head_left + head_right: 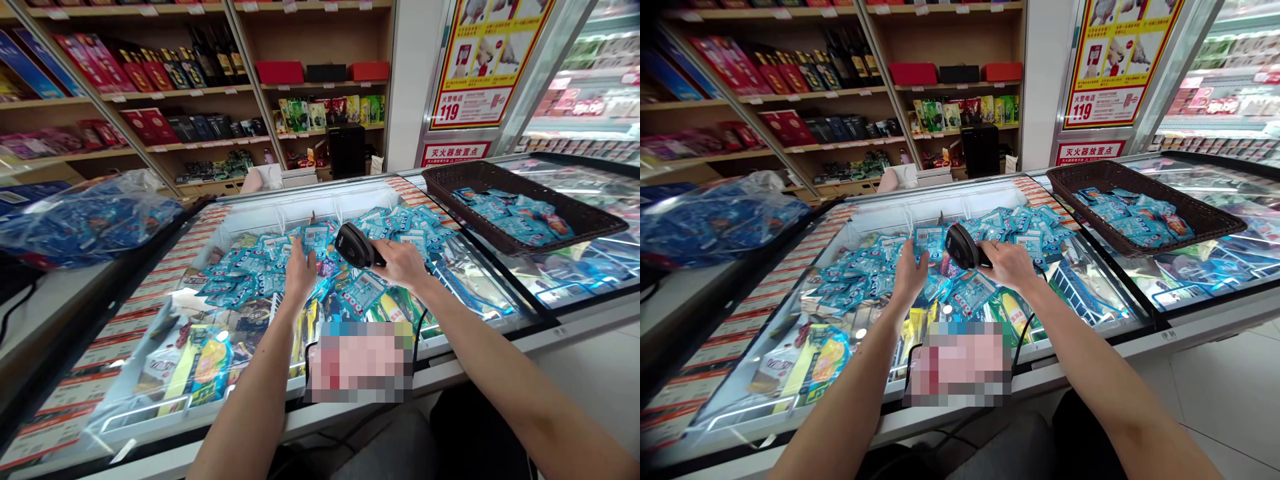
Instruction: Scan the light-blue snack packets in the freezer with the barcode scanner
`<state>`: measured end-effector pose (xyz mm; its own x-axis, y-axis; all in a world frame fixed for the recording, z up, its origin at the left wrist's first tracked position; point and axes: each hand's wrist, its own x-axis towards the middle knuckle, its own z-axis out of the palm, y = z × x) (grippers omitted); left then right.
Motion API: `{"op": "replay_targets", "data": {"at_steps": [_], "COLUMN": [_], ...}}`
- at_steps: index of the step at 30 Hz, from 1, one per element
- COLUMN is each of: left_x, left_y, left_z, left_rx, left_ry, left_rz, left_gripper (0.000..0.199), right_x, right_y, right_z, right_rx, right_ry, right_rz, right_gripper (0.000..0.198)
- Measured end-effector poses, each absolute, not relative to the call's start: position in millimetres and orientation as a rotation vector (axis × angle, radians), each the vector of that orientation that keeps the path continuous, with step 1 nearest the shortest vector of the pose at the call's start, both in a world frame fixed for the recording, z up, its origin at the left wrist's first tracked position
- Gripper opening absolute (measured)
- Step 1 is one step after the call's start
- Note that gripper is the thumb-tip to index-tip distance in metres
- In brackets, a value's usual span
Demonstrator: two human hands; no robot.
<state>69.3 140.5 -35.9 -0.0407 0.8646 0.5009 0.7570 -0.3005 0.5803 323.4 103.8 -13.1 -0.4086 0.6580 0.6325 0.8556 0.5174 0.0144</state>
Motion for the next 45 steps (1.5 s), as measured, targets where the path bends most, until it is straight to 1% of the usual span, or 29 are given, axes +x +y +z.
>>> {"op": "replay_targets", "data": {"at_steps": [7, 17, 23, 34, 45], "left_x": [75, 82, 83, 84, 83], "left_y": [138, 131, 132, 130, 134], "left_z": [-32, -28, -31, -30, -34], "left_rx": [2.107, 2.121, 2.111, 2.128, 2.116], "left_ry": [1.746, 1.763, 1.786, 1.777, 1.784], "left_rz": [1.22, 1.141, 1.108, 1.097, 1.098], "left_gripper": [0.039, 0.042, 0.048, 0.044, 0.052], "right_x": [322, 322, 321, 321, 322], "right_y": [101, 100, 100, 100, 100], "right_z": [-11, -10, -12, -11, -11], "right_rx": [-1.235, -1.205, -1.188, -1.165, -1.16], "right_ry": [-2.219, -2.232, -2.229, -2.294, -2.297], "right_rz": [-0.438, -0.422, -0.421, -0.391, -0.391], "right_gripper": [0.037, 0.036, 0.035, 0.036, 0.036]}}
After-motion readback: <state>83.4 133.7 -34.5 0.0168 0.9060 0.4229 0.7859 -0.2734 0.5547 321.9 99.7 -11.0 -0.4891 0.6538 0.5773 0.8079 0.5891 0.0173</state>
